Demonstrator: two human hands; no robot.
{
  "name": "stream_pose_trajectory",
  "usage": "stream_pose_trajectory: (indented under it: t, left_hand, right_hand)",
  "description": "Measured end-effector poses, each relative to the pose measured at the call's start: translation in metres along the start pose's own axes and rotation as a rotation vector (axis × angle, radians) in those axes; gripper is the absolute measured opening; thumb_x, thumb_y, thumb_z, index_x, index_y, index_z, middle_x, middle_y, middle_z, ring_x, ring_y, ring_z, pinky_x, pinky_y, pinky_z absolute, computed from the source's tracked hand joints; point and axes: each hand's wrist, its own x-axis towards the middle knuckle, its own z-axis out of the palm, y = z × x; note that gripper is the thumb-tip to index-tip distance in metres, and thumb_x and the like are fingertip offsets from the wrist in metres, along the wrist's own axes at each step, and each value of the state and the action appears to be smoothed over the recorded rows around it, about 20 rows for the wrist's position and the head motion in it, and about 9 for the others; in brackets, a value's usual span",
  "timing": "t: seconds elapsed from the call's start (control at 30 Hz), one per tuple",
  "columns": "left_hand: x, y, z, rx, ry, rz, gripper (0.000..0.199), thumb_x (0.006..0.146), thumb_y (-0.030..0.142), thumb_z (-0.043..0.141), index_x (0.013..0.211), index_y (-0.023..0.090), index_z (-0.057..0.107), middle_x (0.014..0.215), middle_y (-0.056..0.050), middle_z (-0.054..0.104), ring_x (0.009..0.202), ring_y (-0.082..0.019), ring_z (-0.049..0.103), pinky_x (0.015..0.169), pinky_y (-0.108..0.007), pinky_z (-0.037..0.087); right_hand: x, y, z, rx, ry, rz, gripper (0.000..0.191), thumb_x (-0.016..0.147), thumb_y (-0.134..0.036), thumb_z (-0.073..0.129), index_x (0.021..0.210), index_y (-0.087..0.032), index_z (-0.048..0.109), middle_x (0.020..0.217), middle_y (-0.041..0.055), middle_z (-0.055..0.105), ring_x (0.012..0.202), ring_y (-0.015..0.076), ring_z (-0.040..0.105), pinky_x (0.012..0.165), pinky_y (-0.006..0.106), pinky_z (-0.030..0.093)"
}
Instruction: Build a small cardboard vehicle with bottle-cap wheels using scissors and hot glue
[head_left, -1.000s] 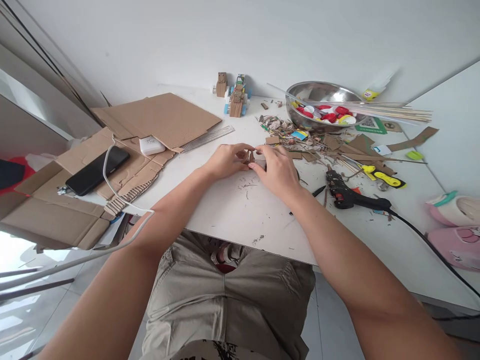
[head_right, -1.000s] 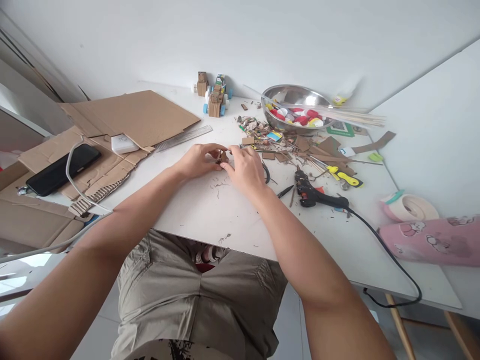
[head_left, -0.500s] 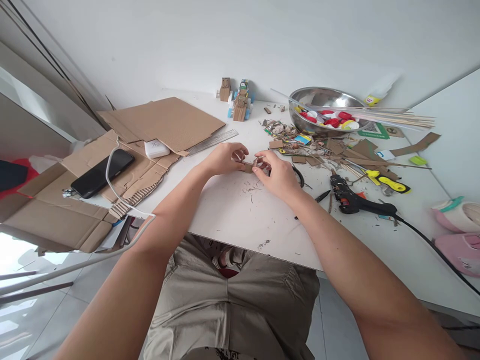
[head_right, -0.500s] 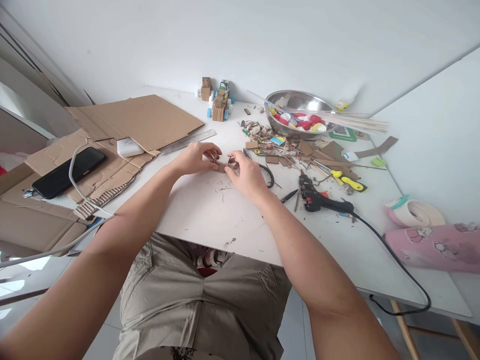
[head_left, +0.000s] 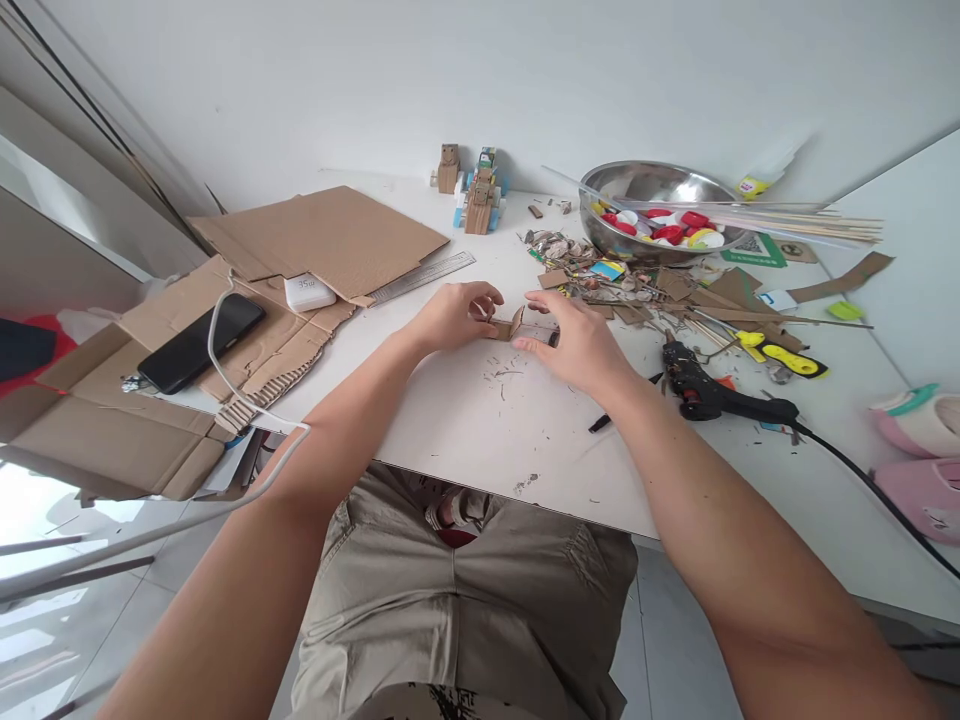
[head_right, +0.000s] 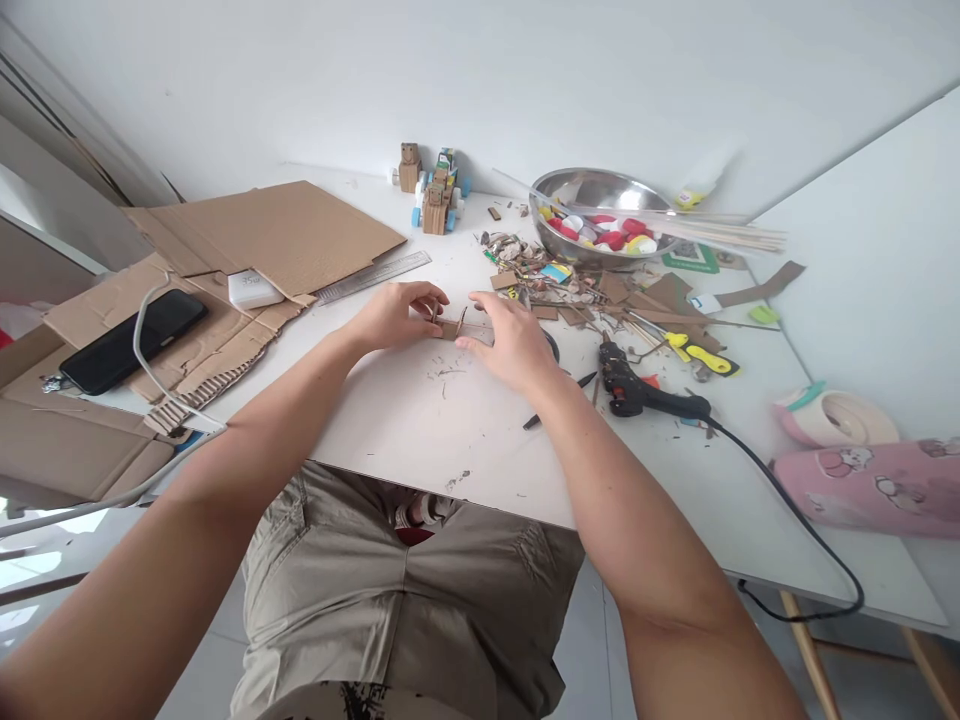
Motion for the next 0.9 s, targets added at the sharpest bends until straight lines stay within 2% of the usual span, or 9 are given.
stream_pose_trajectory:
  t: [0.13,0.2,0.43,0.57,0.7,0.9]
  left_hand:
    - [0.000,0.002,0.003,-0.019,-0.014,0.013,0.041,0.073,0.024,0.087,0.113,0.019,0.078,0.105,-0.006,0.083,0.098,-0.021,0.078,0.098,-0.038,0.062]
    - [-0.001,0.002,0.000,-0.026,-0.040,0.020,0.042,0.074,0.025,0.087,0.114,0.019,0.078,0.105,-0.006,0.083,0.099,-0.021,0.078,0.099,-0.038,0.062]
    - [-0.002,0.005,-0.004,0.013,-0.053,0.009,0.039,0.075,0.022,0.084,0.113,0.019,0.079,0.102,-0.005,0.083,0.101,-0.022,0.079,0.102,-0.038,0.061]
    - [-0.003,0.007,-0.003,0.025,-0.047,-0.004,0.039,0.074,0.024,0.084,0.113,0.020,0.079,0.101,-0.003,0.082,0.102,-0.022,0.078,0.102,-0.036,0.061]
    - [-0.004,0.010,-0.002,0.019,-0.040,-0.039,0.038,0.073,0.022,0.084,0.111,0.021,0.079,0.101,-0.003,0.082,0.102,-0.022,0.078,0.100,-0.035,0.060]
    - [-0.004,0.010,-0.003,-0.008,-0.048,-0.050,0.036,0.073,0.021,0.083,0.109,0.021,0.079,0.102,-0.004,0.083,0.101,-0.021,0.077,0.099,-0.035,0.061]
  right_hand:
    - [0.003,-0.014,0.000,0.069,-0.026,-0.004,0.029,0.093,-0.033,0.076,0.121,-0.027,0.078,0.119,0.0121,0.083,0.111,0.0374,0.076,0.101,0.056,0.059]
    - [0.004,-0.017,-0.001,0.077,-0.038,0.022,0.026,0.093,-0.032,0.075,0.118,-0.026,0.077,0.116,0.0128,0.083,0.108,0.0365,0.077,0.099,0.054,0.059]
    - [0.001,-0.013,0.001,0.120,-0.061,0.071,0.050,0.087,-0.021,0.074,0.135,-0.027,0.064,0.118,0.0102,0.081,0.102,0.0317,0.077,0.094,0.048,0.060]
    - [0.002,-0.006,0.004,0.141,-0.024,0.104,0.030,0.087,-0.016,0.063,0.116,-0.026,0.062,0.108,0.0097,0.080,0.091,0.0281,0.077,0.087,0.043,0.060]
    - [0.006,-0.008,0.006,0.119,0.000,0.070,0.011,0.086,-0.019,0.063,0.091,-0.027,0.058,0.094,0.0096,0.077,0.085,0.0285,0.073,0.081,0.042,0.059]
    - [0.007,-0.012,0.005,0.082,0.014,-0.004,0.011,0.086,-0.018,0.063,0.080,-0.027,0.061,0.086,0.0092,0.076,0.082,0.0285,0.071,0.077,0.039,0.057]
